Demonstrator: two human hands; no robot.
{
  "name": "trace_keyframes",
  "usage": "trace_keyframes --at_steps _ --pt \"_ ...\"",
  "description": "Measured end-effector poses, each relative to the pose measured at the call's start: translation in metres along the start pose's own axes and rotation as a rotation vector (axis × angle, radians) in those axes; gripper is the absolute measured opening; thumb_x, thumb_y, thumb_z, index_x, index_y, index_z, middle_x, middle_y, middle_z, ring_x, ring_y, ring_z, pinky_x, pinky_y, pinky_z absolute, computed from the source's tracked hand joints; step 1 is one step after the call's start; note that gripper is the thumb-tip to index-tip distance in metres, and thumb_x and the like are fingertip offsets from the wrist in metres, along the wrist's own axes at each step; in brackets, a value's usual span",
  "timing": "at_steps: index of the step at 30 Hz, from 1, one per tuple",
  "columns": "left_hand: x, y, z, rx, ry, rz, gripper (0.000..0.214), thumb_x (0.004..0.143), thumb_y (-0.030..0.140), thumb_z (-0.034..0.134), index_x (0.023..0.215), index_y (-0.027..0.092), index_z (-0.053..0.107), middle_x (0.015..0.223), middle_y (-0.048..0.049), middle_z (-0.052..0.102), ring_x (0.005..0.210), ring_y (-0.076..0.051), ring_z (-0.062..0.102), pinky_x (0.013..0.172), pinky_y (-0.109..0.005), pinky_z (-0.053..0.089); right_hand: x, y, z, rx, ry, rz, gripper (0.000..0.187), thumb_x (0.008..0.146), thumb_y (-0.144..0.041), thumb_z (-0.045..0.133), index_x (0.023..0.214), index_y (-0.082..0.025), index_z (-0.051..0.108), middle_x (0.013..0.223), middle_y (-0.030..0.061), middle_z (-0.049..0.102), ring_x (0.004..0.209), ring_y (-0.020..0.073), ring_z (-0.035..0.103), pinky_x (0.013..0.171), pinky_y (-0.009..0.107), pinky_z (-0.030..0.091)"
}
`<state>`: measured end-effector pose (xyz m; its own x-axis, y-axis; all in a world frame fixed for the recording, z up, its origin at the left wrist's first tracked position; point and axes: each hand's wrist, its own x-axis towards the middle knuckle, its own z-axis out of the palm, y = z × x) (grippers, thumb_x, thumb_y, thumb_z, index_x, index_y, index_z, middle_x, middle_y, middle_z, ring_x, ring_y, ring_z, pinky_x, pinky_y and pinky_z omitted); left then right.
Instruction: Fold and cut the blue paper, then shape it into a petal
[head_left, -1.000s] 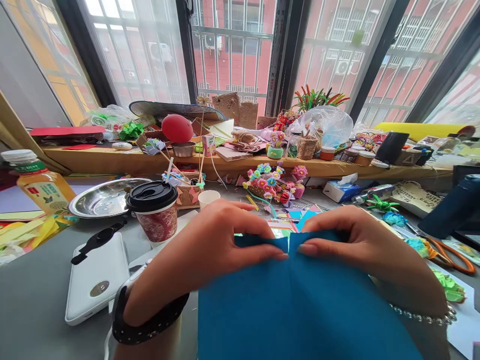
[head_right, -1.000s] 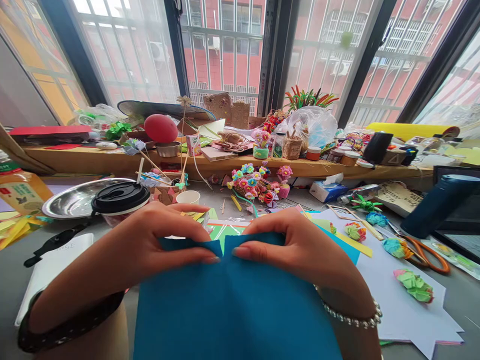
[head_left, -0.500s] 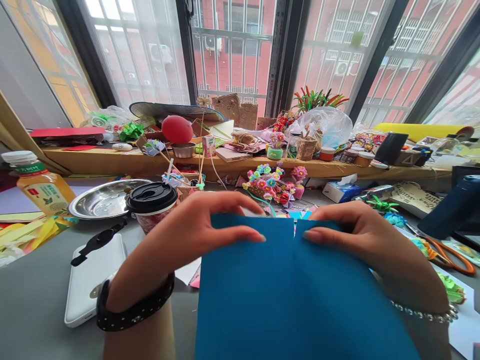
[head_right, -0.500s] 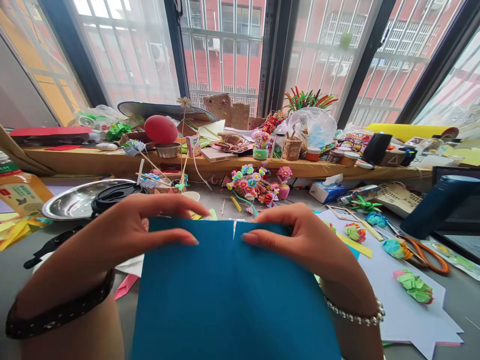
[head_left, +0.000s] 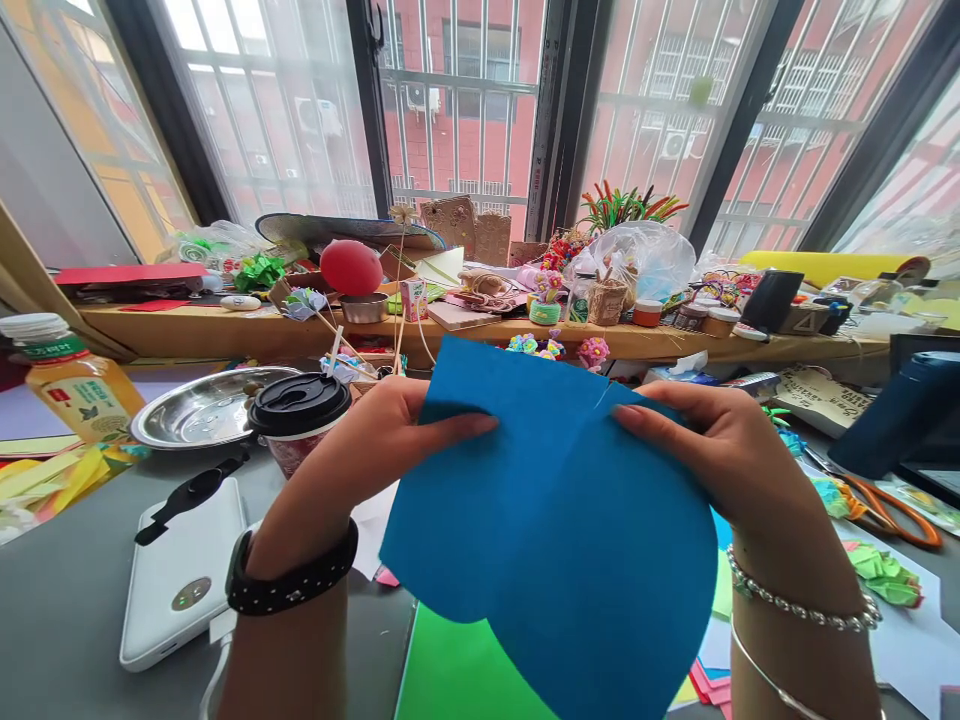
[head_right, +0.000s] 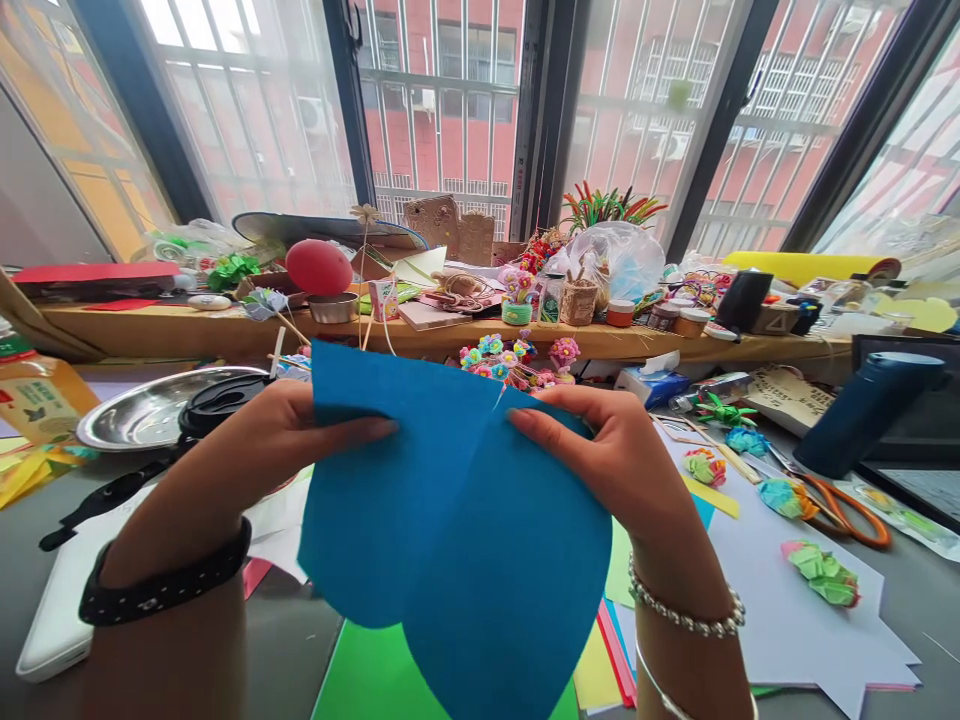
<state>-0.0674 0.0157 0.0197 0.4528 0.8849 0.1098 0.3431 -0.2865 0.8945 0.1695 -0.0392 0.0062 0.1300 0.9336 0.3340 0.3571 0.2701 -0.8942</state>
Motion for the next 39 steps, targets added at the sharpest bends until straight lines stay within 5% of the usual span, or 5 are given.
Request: trace_keyframes --at_steps 9,15,26,34,39 --pt "-0.003 0.001 -0.003 0.029 0.072 0.039 0.020 0.066 0.038 0.065 0.077 0.022 0.068 0.076 0.0015 0.070 0.071 -0.021 0.065 0.058 -0.027 0.052 0.000 -0.002 0.004 0.036 0.021 0.019 0.022 0.060 -0.037 0.070 0.071 -0.018 0.069 0.067 0.0018 0.066 0.050 0.0121 0.057 0.039 0.017 0.043" --pt "-0.019 0.006 -0.007 -0.238 -0.233 0.373 0.036 0.065 0.052 0.059 0.081 0.022 0.070 0.073 -0.0002 0.070 0.070 -0.017 0.064 0.066 -0.025 0.049 0.005 0.005 -0.001 -0.072 0.125 -0.066 0.026 0.062 -0.040 0.067 0.074 -0.018 0.070 0.070 0.0026 0.067 0.054 0.0139 0.058 0.040 0.019 0.043" --pt "0.014 0.007 0.044 -0.083 -0.081 0.277 0.020 0.070 0.032 0.063 0.082 0.015 0.066 0.083 -0.0023 0.067 0.078 -0.015 0.060 0.066 -0.021 0.047 0.013 0.008 0.011 0.008 -0.031 -0.167 0.024 0.065 -0.041 0.065 0.075 -0.019 0.069 0.074 0.0035 0.067 0.065 0.0175 0.059 0.049 0.023 0.046" --pt "0.008 0.007 0.043 0.023 0.042 0.337 0.015 0.073 0.029 0.059 0.073 0.016 0.067 0.074 0.0011 0.067 0.071 -0.013 0.060 0.063 -0.019 0.046 0.009 0.006 0.001 0.053 -0.086 -0.106 0.044 0.075 -0.056 0.046 0.078 -0.019 0.069 0.070 0.0056 0.066 0.062 0.0180 0.060 0.046 0.024 0.045" --pt "0.006 0.008 0.045 0.083 0.048 0.372 0.016 0.076 0.030 0.055 0.078 0.018 0.067 0.077 0.0020 0.068 0.073 -0.013 0.060 0.065 -0.019 0.046 0.002 -0.001 0.006 -0.125 0.000 -0.125 0.025 0.066 -0.043 0.063 0.071 -0.019 0.067 0.068 0.0031 0.066 0.057 0.0166 0.059 0.043 0.023 0.043"
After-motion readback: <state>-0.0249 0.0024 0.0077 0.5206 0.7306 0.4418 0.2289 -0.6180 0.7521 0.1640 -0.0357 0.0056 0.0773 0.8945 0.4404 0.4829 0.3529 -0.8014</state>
